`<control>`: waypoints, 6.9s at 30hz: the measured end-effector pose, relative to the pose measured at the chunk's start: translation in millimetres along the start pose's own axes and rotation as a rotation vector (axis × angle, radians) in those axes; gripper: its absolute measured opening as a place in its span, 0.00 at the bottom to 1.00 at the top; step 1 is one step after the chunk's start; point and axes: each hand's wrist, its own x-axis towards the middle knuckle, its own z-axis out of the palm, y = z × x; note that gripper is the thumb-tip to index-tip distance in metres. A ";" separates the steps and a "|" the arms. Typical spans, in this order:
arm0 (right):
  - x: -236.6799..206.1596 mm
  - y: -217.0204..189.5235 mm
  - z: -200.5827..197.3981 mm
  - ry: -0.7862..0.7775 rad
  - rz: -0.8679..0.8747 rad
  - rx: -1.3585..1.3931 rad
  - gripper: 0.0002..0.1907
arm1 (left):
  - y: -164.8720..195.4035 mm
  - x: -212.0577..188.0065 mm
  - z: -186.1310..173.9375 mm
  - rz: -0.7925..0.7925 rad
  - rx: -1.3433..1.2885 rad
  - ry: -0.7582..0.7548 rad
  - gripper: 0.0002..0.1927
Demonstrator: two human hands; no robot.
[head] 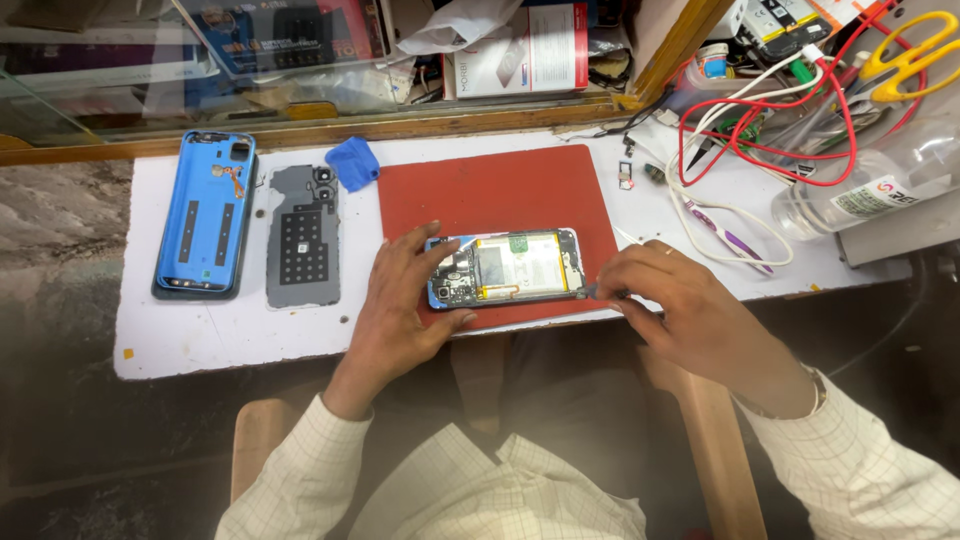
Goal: The person sits at a repair bench and disassembles a smartphone. They remove the back cover, unscrew internal screws with a screwdriver, lift out the battery, and continue prying and unscrewing internal components on the opened phone.
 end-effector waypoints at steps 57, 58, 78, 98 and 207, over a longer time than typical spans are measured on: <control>51.2 24.6 6.6 -0.002 0.067 -0.249 0.09 | -1.7 3.4 -6.8 -0.159 0.011 -0.100 0.44; 52.9 24.3 3.1 -0.041 0.004 -0.184 0.11 | -1.9 3.3 -7.0 -0.145 0.006 -0.089 0.44; 54.6 10.6 -11.8 -0.272 0.466 -0.419 0.11 | -4.7 0.7 -5.8 -0.129 0.011 -0.080 0.44; 35.8 22.6 -10.9 -0.076 0.170 -0.061 0.11 | -3.9 1.5 -6.9 -0.119 0.009 -0.084 0.44; -14.3 41.3 20.6 0.331 0.226 0.337 0.08 | 44.7 82.6 86.3 -0.117 -0.343 -0.192 0.09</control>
